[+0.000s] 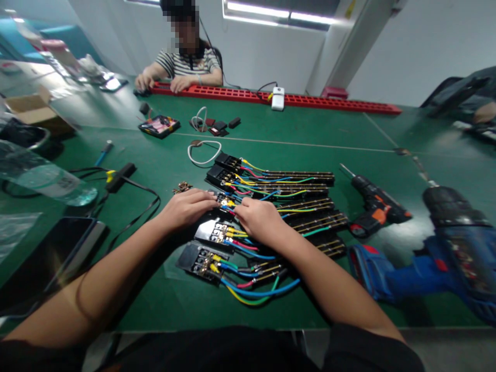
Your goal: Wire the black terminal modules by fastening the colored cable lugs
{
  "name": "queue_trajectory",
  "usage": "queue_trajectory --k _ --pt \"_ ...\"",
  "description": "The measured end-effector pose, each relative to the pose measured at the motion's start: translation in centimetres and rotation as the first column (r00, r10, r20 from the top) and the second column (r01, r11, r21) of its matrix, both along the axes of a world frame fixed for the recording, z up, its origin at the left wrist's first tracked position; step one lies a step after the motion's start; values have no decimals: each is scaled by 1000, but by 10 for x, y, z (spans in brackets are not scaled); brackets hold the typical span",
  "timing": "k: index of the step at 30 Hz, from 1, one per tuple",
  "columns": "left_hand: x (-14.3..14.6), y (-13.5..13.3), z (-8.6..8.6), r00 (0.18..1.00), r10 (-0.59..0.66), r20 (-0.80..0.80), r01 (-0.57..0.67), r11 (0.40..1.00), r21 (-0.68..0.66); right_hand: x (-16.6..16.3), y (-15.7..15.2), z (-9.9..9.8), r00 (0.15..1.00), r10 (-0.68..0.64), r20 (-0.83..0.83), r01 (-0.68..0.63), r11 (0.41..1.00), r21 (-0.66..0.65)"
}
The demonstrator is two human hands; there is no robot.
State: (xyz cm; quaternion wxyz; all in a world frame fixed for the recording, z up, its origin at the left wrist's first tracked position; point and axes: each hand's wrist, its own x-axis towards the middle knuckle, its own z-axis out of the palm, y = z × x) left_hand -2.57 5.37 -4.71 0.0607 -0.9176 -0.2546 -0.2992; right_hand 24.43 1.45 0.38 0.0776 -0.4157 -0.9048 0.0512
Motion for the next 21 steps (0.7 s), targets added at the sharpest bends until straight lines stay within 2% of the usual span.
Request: queue_trajectory --k 4,16,21 --pt "0 1 -2 999 -21 34 22 999 -35 0 -1 2 1000 8 2 -8 1000 -3" --pt "-1 2 -3 1000 -25 2 25 998 53 -3 0 -2 1000 5 21 -6 1000 19" --pt "-2 3 -5 1000 -11 1 11 1000 25 -3 0 -3 1000 8 6 -8 1000 24"
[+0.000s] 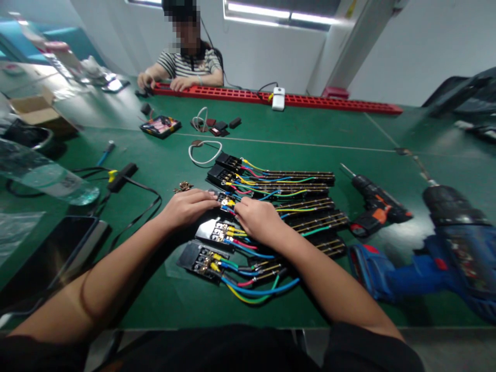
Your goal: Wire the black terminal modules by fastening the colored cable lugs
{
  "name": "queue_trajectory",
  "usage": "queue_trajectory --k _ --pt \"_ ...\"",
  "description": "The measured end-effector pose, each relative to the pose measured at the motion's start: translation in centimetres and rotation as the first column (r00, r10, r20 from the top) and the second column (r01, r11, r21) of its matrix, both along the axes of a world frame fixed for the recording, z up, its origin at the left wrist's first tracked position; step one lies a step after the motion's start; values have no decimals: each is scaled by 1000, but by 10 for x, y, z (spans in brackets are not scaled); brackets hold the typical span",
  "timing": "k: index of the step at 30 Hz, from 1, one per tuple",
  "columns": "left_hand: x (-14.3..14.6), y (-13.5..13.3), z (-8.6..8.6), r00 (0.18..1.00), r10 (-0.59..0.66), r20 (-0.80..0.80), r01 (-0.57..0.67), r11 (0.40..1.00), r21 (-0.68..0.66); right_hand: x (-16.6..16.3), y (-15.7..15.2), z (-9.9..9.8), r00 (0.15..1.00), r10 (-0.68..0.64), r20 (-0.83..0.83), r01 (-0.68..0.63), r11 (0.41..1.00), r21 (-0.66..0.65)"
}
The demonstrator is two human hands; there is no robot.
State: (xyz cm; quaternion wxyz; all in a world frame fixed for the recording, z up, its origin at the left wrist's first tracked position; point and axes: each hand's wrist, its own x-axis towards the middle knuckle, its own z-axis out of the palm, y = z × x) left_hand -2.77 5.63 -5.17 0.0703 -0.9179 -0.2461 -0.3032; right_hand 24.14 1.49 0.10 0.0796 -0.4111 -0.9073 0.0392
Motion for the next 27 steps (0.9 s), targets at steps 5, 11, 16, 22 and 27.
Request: queue_trajectory --k 5,11,16,22,27 --pt "-1 0 -1 1000 -9 0 9 1000 1 -1 0 -1 1000 -12 8 12 1000 -6" --pt "1 -1 5 1000 -18 -22 20 996 92 -1 0 1 999 -29 14 29 999 -18" --pt "6 -5 12 998 16 -62 -9 993 117 0 1 -1 1000 -13 5 13 1000 -24" --pt "10 -9 13 998 28 -60 -22 995 101 -2 1 -2 1000 8 23 -8 1000 1" --pt "8 -5 3 1000 -20 14 19 995 97 -5 -1 -1 997 -26 74 25 1000 12"
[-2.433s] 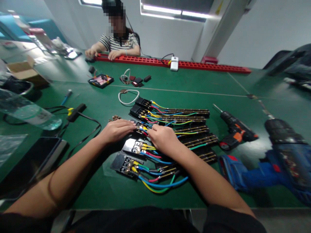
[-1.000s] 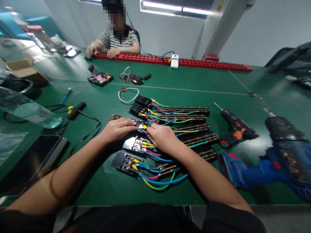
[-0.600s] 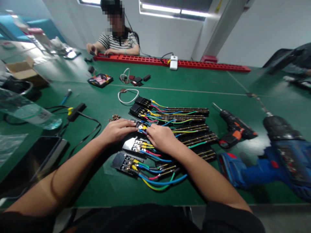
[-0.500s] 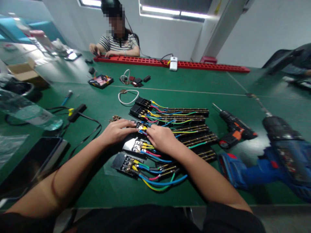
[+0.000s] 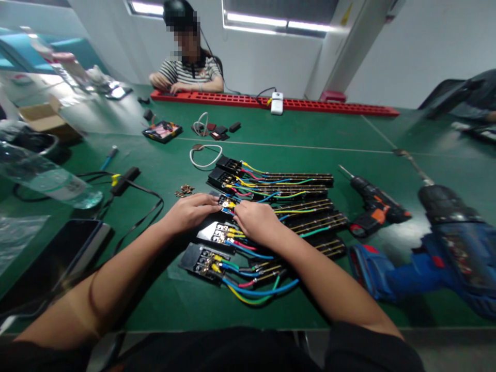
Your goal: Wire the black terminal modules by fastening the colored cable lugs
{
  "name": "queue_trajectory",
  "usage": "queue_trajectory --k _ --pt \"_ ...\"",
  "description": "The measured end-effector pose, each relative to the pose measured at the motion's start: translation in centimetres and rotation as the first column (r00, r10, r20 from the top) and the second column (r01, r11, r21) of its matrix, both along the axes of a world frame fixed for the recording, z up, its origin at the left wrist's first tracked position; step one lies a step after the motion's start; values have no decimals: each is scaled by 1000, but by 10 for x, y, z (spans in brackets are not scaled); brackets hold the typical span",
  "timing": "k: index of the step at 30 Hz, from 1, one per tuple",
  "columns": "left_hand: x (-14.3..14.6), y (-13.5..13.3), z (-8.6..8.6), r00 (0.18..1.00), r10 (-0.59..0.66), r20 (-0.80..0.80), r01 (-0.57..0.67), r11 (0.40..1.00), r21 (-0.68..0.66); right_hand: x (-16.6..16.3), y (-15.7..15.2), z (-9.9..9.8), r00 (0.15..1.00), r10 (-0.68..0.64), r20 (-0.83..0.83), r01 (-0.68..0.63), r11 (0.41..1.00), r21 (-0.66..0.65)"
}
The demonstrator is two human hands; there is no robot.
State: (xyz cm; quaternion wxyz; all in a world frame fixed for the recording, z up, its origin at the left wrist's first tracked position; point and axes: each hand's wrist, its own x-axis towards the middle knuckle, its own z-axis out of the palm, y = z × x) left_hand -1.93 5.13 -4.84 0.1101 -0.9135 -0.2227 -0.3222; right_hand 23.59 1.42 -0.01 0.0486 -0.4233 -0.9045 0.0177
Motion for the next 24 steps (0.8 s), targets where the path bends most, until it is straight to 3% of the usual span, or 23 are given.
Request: queue_trajectory --k 7,24 --pt "-4 4 -5 1000 -6 17 6 1000 3 -2 -1 -1 999 -34 20 34 999 2" --pt "0 -2 11 993 41 -111 -48 997 -57 0 -1 6 998 -39 47 40 999 -17"
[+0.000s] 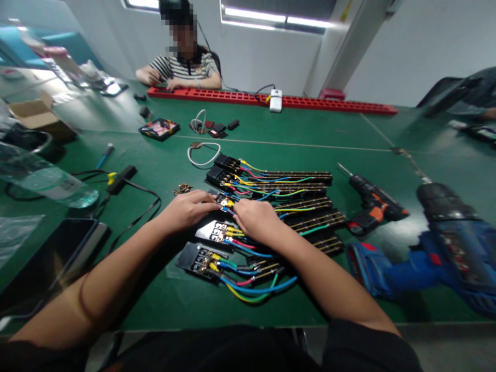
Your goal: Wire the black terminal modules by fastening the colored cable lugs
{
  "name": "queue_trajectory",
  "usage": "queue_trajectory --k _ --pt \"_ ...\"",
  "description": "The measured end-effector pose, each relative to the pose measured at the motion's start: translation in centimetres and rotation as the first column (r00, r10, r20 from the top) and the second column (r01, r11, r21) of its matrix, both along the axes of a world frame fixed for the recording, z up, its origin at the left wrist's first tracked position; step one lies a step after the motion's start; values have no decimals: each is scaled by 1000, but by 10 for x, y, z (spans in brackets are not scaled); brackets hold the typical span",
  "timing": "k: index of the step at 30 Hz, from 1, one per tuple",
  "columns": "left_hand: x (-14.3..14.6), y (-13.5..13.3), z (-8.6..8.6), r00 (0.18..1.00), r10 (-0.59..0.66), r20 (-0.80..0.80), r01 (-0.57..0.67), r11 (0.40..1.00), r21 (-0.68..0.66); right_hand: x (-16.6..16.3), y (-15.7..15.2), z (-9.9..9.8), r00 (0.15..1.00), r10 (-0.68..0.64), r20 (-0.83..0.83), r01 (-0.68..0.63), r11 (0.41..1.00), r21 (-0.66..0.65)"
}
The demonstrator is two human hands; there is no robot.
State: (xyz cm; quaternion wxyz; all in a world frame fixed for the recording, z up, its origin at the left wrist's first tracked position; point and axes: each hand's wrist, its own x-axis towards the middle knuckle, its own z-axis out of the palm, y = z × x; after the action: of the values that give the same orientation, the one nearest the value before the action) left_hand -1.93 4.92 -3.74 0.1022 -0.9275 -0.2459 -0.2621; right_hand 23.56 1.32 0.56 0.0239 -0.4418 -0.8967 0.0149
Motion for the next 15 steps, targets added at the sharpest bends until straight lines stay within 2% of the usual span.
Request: queue_trajectory --k 7,10,15 --pt "3 2 8 999 -30 37 32 998 -47 2 -1 5 1000 -4 -1 4 999 -40" --pt "2 5 1 996 -38 78 42 998 -53 4 -1 6 1000 13 -22 -14 999 -51" --pt "0 8 -17 983 -29 180 54 989 -135 7 -1 7 999 34 -32 -35 998 -55"
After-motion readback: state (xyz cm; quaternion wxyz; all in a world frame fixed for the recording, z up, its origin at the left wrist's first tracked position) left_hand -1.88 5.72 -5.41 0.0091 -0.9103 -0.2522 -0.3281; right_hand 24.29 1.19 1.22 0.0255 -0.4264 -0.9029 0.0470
